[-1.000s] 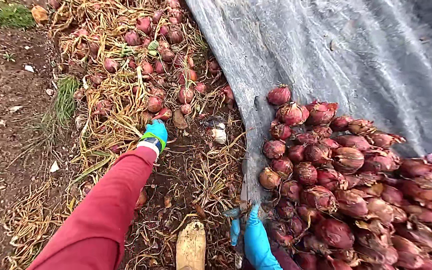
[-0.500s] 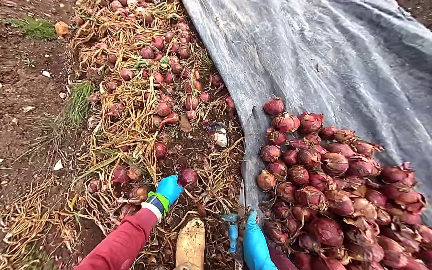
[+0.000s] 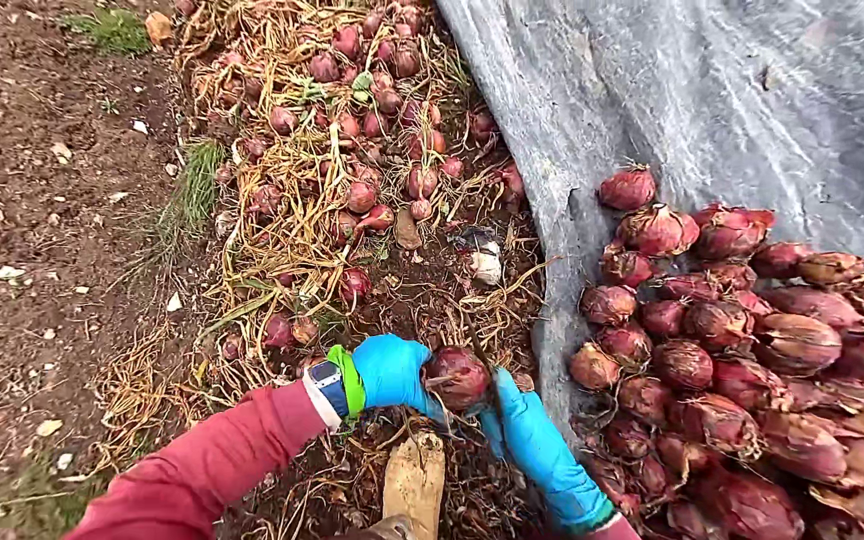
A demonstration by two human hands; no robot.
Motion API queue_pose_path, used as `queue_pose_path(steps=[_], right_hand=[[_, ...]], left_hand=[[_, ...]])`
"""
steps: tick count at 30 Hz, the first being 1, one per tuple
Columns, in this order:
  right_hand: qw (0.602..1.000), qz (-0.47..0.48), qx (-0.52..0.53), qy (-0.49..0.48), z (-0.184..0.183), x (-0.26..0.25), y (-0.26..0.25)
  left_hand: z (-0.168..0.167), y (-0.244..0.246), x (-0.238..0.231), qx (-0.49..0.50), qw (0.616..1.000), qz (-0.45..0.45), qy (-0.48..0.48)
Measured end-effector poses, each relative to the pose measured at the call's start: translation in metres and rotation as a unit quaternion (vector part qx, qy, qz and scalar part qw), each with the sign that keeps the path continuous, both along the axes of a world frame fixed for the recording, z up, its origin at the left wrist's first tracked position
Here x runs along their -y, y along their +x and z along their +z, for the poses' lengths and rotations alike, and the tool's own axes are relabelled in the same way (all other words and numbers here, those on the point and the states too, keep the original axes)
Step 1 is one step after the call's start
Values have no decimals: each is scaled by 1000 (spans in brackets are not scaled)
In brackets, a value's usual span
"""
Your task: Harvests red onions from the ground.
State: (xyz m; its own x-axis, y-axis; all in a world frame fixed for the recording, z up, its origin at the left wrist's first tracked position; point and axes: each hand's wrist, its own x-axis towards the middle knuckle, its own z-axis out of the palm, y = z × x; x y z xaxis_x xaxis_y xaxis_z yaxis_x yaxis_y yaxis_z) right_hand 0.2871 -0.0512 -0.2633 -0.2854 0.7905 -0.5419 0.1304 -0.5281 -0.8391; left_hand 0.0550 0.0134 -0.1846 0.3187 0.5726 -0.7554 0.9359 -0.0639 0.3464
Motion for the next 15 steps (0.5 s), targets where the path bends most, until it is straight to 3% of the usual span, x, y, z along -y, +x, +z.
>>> queue_pose_path(steps=[2,4,6,9,11,12,15], right_hand=[[995,-65,-65,-27,-7,7,2],[992,-98,-77,-37,-9,14,5],[999,-12,-43,-26,-10,28,16],[996,94,9,9,4,31,30],[997,44,49,38,18,26,37],[998,-7,40,54,24,22,42],[977,-197,-44,63,25,0,57]], left_hand=[[-2,5,1,-34,999,21,37],[-3,11,4,-8,994,89,66],[7,22,13,29,991,100,78],[34,60,27,45,995,-80,30],[44,77,26,68,988,-139,8],[44,77,15,63,991,-115,29],[17,30,-49,-45,989,65,128]])
